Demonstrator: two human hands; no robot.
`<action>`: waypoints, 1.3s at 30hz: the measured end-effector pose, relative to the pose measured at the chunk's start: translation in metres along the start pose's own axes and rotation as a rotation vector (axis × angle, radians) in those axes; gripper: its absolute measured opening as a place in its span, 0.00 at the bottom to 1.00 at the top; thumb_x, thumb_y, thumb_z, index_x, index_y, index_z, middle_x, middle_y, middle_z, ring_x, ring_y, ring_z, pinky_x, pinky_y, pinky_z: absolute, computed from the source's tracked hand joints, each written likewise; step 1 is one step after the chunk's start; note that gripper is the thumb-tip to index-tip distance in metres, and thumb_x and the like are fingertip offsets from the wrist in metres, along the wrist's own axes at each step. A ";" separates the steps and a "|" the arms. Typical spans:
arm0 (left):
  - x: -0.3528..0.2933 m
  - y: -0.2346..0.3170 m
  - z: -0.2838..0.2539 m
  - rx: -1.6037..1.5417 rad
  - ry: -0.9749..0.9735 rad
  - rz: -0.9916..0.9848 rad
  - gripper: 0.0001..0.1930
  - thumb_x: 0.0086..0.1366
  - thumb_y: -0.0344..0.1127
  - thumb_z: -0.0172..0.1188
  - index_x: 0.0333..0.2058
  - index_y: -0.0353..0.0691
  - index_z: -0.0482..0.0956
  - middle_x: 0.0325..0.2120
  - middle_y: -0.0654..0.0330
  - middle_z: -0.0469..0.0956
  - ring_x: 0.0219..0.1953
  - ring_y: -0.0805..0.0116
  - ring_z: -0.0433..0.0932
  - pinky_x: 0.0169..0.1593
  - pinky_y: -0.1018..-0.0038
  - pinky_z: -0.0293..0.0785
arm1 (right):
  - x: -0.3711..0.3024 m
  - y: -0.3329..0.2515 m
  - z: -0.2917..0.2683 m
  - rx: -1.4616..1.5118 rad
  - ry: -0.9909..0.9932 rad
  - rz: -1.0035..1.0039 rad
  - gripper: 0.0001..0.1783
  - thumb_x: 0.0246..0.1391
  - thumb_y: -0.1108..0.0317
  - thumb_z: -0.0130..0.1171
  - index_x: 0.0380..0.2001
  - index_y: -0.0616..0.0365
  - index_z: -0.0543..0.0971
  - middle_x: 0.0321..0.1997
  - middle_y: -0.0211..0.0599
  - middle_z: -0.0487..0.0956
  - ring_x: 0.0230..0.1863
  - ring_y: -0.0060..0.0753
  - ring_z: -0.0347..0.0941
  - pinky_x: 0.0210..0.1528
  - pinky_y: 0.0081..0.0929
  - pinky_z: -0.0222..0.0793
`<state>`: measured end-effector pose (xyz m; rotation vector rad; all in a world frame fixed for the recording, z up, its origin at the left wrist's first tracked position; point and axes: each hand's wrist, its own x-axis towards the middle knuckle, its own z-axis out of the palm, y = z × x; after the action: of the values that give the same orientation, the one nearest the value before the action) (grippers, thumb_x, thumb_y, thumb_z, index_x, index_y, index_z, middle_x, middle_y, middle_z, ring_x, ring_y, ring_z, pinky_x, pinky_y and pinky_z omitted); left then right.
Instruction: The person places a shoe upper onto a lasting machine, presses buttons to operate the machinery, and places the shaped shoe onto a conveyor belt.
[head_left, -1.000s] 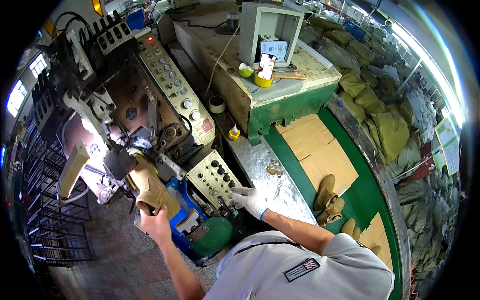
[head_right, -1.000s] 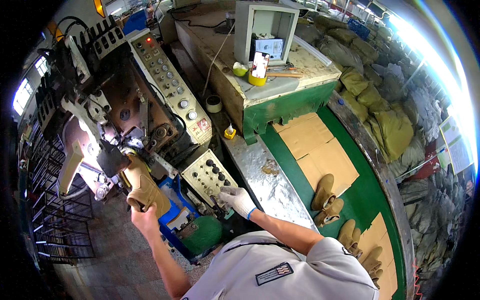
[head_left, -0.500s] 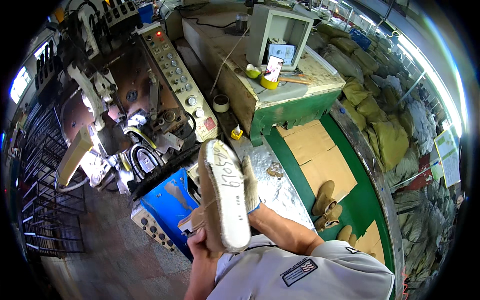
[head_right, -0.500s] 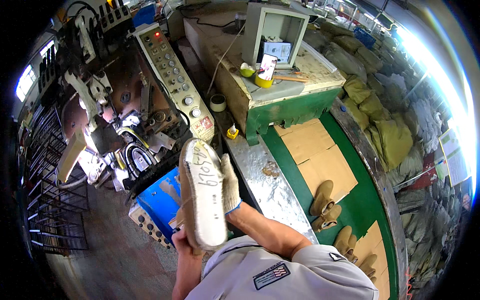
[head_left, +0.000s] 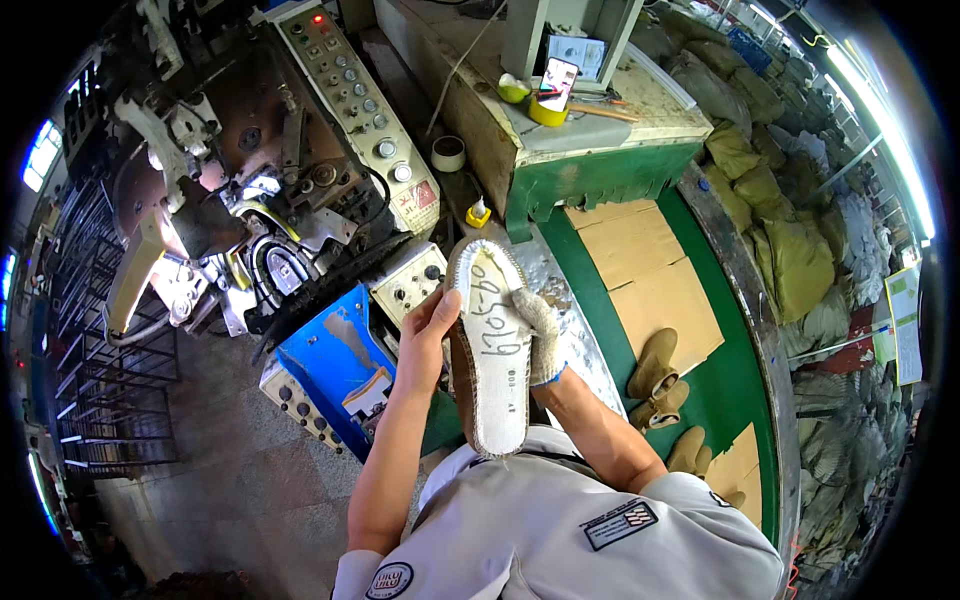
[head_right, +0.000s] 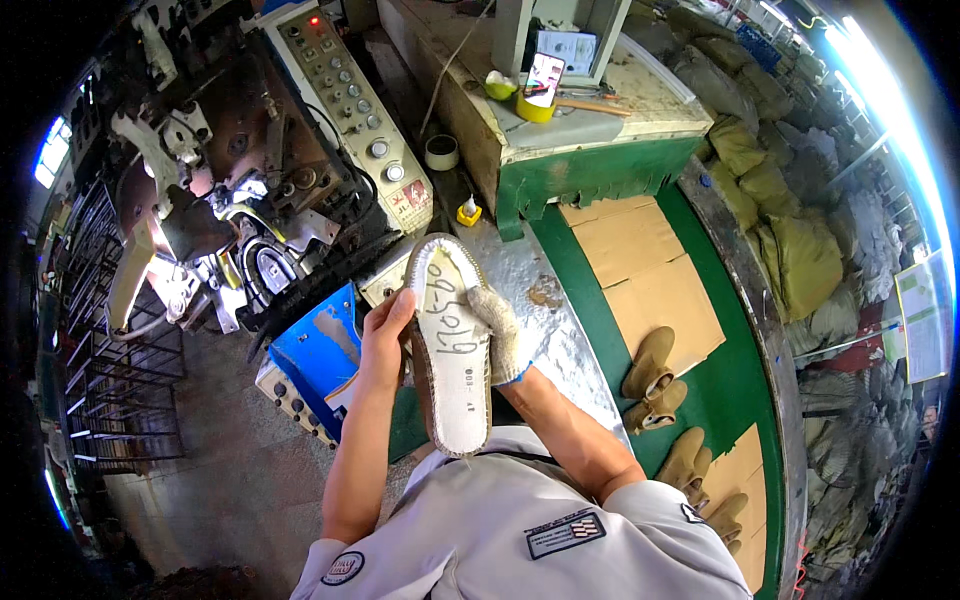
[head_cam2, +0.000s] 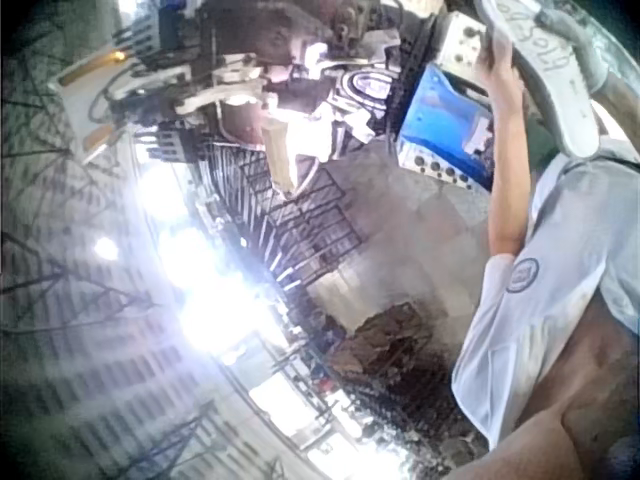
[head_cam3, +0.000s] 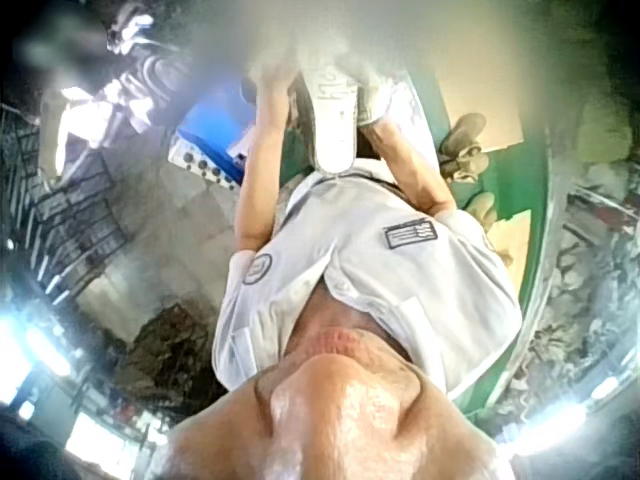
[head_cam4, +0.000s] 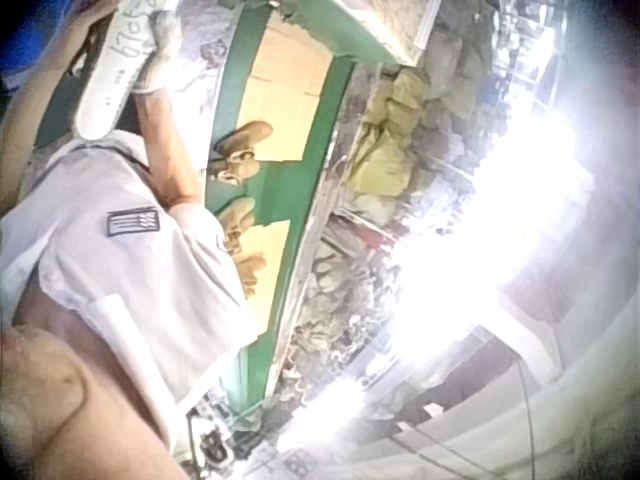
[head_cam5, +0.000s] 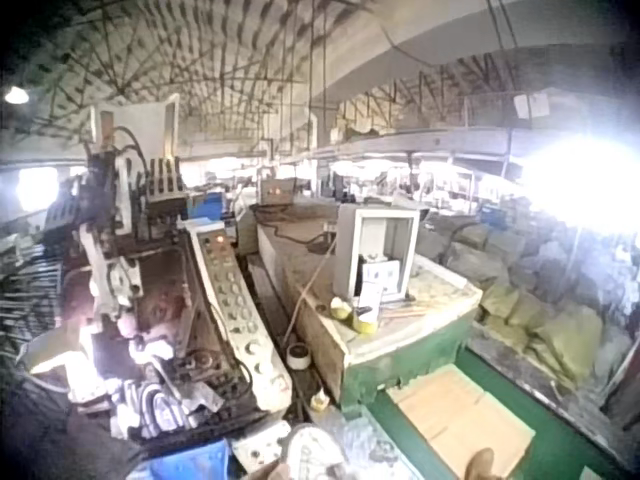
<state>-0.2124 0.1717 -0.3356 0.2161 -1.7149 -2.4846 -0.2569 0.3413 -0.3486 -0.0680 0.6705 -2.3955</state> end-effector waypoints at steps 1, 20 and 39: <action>0.007 -0.003 0.007 -0.053 -0.036 -0.064 0.30 0.73 0.48 0.64 0.62 0.28 0.77 0.52 0.59 0.83 0.54 0.73 0.77 0.63 0.75 0.68 | -0.002 -0.006 -0.002 0.003 0.027 -0.031 0.36 0.62 0.53 0.63 0.67 0.63 0.71 0.58 0.49 0.82 0.52 0.41 0.83 0.57 0.38 0.81; 0.019 -0.093 -0.030 1.362 0.314 0.136 0.20 0.67 0.37 0.68 0.54 0.36 0.80 0.51 0.44 0.82 0.52 0.40 0.81 0.55 0.55 0.78 | 0.023 -0.233 -0.329 -1.117 0.893 0.195 0.38 0.59 0.37 0.64 0.52 0.64 0.84 0.46 0.40 0.87 0.45 0.36 0.83 0.49 0.36 0.77; -0.060 -0.103 -0.059 1.899 0.558 -0.020 0.09 0.66 0.35 0.61 0.42 0.37 0.81 0.46 0.51 0.77 0.51 0.48 0.74 0.58 0.51 0.66 | 0.326 -0.195 -0.475 -0.968 0.934 0.293 0.26 0.51 0.45 0.72 0.31 0.60 0.80 0.23 0.41 0.78 0.23 0.38 0.76 0.25 0.40 0.73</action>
<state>-0.1438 0.1642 -0.4493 0.8363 -2.8176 0.0598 -0.7274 0.4887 -0.7051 0.7196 2.0322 -1.5199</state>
